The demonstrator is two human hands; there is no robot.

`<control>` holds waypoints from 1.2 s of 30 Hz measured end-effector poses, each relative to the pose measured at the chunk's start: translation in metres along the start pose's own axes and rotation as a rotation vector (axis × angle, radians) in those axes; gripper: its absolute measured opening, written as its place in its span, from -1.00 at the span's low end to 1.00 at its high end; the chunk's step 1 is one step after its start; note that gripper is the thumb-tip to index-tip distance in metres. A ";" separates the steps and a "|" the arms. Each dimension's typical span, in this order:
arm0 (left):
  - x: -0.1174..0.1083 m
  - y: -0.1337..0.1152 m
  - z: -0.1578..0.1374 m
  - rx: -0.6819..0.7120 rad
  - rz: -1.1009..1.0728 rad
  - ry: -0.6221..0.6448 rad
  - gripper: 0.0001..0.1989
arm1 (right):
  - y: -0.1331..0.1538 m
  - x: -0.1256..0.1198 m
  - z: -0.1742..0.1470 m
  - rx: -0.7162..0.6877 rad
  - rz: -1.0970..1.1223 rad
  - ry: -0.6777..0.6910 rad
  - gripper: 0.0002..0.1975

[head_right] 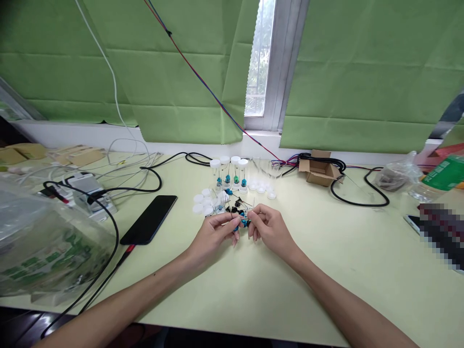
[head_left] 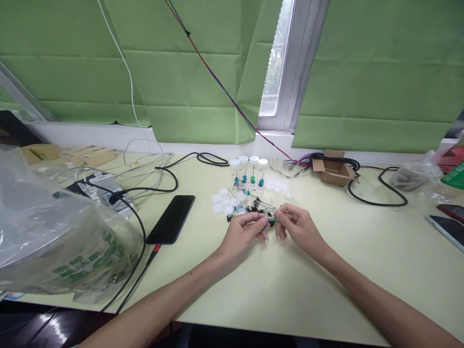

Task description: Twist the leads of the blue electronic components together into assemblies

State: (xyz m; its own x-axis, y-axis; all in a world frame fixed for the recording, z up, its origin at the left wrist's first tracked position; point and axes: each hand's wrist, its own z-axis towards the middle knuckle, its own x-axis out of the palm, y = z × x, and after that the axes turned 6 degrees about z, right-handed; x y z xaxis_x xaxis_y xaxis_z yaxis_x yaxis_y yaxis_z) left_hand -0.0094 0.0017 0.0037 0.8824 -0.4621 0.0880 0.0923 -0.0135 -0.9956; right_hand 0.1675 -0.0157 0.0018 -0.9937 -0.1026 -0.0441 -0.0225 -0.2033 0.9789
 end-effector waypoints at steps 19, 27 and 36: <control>0.001 -0.004 -0.001 0.019 0.161 -0.068 -0.76 | 0.001 -0.001 0.001 0.022 -0.003 -0.014 -0.59; -0.002 0.003 0.003 -0.045 -0.101 -0.023 -0.67 | -0.001 0.000 0.002 -0.004 -0.015 -0.092 -0.59; -0.005 0.008 0.005 -0.101 -0.161 -0.021 -0.70 | -0.001 0.000 -0.001 -0.083 -0.136 -0.147 -0.65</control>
State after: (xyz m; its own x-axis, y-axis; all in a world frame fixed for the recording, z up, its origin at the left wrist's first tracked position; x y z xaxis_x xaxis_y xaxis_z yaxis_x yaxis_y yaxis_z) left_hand -0.0110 0.0081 -0.0047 0.8695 -0.4283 0.2462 0.1876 -0.1749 -0.9666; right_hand 0.1678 -0.0165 0.0008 -0.9876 0.0734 -0.1388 -0.1542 -0.2855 0.9459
